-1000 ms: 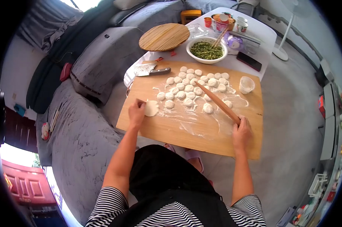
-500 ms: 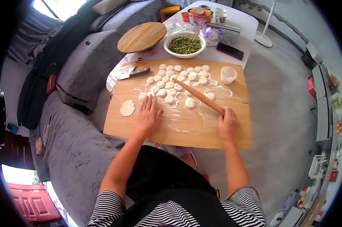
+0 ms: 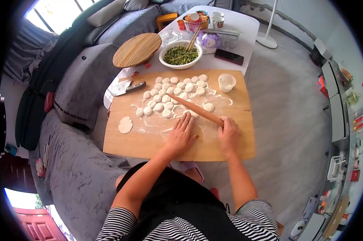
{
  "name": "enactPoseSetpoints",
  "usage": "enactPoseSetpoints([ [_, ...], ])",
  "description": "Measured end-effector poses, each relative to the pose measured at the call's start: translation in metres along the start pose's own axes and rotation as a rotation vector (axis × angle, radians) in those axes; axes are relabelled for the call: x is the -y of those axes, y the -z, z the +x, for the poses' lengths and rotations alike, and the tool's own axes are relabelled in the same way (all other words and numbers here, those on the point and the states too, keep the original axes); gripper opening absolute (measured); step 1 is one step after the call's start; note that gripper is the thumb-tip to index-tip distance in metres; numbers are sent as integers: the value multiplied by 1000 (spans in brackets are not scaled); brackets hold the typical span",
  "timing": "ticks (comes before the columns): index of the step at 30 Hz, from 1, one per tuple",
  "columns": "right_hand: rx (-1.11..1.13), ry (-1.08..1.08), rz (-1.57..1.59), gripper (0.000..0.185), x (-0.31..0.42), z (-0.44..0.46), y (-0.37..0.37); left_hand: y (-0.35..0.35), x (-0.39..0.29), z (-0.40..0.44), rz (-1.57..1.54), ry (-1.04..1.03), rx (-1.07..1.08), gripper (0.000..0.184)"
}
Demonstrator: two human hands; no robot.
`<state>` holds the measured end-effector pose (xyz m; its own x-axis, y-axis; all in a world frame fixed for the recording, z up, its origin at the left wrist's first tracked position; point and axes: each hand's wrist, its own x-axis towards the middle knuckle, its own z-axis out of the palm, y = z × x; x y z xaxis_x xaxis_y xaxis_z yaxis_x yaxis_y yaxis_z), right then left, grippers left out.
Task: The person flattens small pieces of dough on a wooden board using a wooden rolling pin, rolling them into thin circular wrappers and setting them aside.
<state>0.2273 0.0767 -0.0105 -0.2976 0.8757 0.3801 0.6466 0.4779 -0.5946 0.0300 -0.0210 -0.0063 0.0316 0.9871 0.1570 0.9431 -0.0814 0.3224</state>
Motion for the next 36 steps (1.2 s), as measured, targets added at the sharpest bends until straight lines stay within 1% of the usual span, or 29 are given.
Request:
enactPoseSetpoints([
  [5, -37, 14, 12, 30, 3, -1, 0, -2, 11, 0, -13, 69, 13, 74],
  [7, -42, 2, 34, 30, 4, -1, -2, 0, 18, 0, -74, -59, 4, 75],
  [8, -46, 11, 45, 30, 3, 0, -2, 1, 22, 2, -75, -55, 2, 75],
  [10, -51, 15, 56, 30, 2, 1, -2, 10, 29, 9, 171, 161, -173, 72],
  [11, -50, 13, 49, 30, 3, 0, -1, 15, 34, 8, 207, 256, -155, 69],
  [12, -48, 10, 42, 29, 4, -1, -1, 13, 39, 5, 207, 258, -151, 69],
  [15, -53, 18, 51, 29, 4, 0, 0, 13, 50, 0, 142, 231, -149, 66],
  [17, -54, 11, 39, 29, 6, 1, 1, 20, 50, -2, 175, 184, -72, 64],
  [18, -51, 12, 28, 29, 7, 0, 2, 20, 49, -2, 173, 184, -70, 64],
  [21, -57, 10, 41, 28, 4, 1, -1, 17, 46, 9, 216, 145, -129, 61],
  [23, -56, 17, 36, 28, 5, 1, 1, 2, 35, 26, 143, 47, -204, 56],
  [24, -54, 22, 35, 28, 6, 2, 1, -2, 29, 34, 140, 53, -209, 56],
  [26, -48, 17, 61, 28, 6, 2, 0, -7, 16, 47, -12, 119, -45, 52],
  [27, -47, 2, 88, 28, 5, 2, -1, -9, 11, 48, 7, 59, -49, 51],
  [28, -46, 9, 89, 28, 5, 1, -1, -9, 11, 45, 7, 63, -55, 51],
  [29, -30, -3, 75, 27, 3, 1, -1, -8, 12, 43, 40, -5, -41, 50],
  [30, -15, -19, 61, 27, 2, 1, -1, -8, 15, 41, 74, -75, -23, 49],
  [31, -16, -31, 58, 27, 3, -1, 1, -11, 23, 37, 71, -82, -14, 49],
  [33, 40, -78, -20, 27, 6, -1, 4, -15, 46, 25, 46, -109, -75, 47],
  [34, 41, -90, -20, 27, 6, -1, 4, -10, 54, 19, 12, -100, -93, 50],
  [36, 0, -28, -1, 27, 6, -1, 3, 7, 68, 8, 60, -60, -43, 49],
])
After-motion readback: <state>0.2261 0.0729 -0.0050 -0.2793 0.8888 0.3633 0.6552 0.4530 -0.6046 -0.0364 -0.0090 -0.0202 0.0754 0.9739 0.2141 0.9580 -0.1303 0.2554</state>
